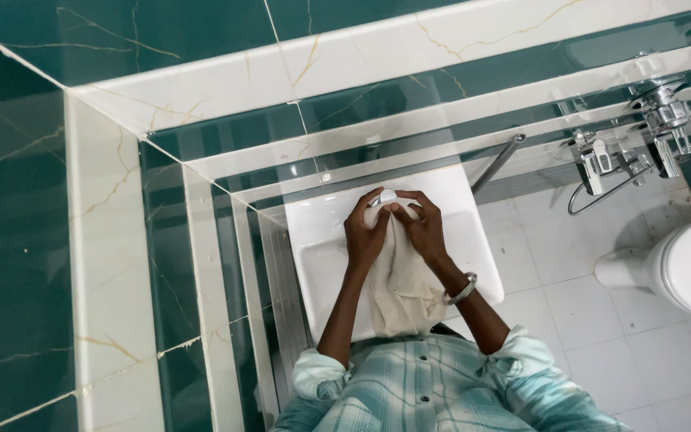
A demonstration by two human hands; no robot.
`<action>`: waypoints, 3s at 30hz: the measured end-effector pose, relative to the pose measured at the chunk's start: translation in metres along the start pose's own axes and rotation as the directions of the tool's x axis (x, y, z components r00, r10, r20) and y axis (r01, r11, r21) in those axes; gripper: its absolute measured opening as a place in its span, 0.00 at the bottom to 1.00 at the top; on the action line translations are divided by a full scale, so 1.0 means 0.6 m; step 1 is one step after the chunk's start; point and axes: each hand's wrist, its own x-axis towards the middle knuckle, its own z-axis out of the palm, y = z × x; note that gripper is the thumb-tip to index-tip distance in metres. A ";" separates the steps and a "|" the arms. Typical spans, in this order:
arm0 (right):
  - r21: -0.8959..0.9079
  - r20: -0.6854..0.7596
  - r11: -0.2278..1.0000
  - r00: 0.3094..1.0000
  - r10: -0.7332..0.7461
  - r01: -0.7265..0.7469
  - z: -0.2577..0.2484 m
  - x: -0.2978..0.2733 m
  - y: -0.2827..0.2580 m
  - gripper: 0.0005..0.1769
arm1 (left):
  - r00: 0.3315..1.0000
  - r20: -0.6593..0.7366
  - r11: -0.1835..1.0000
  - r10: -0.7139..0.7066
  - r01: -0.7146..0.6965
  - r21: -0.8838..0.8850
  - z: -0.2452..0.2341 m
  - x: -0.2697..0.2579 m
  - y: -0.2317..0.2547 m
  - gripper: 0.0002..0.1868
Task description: The person cleans a faucet by hand using a white cloth, wiping the handle and spout in a bathroom.
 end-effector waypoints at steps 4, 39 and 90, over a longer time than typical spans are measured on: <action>-0.053 0.056 0.999 0.998 0.009 -0.006 -0.008 0.066 0.012 0.12 | 0.991 -0.105 0.994 -0.088 0.094 0.052 0.020 0.033 -0.019 0.11; -0.041 0.055 0.998 0.998 -0.043 0.046 -0.011 -0.002 0.038 0.25 | 1.000 -0.011 0.998 0.005 -0.005 -0.068 -0.002 -0.019 0.009 0.23; 0.037 0.055 0.978 0.977 0.204 -0.207 -0.022 0.072 0.092 0.20 | 0.954 -0.023 0.952 -0.300 0.300 0.057 0.001 0.051 -0.074 0.20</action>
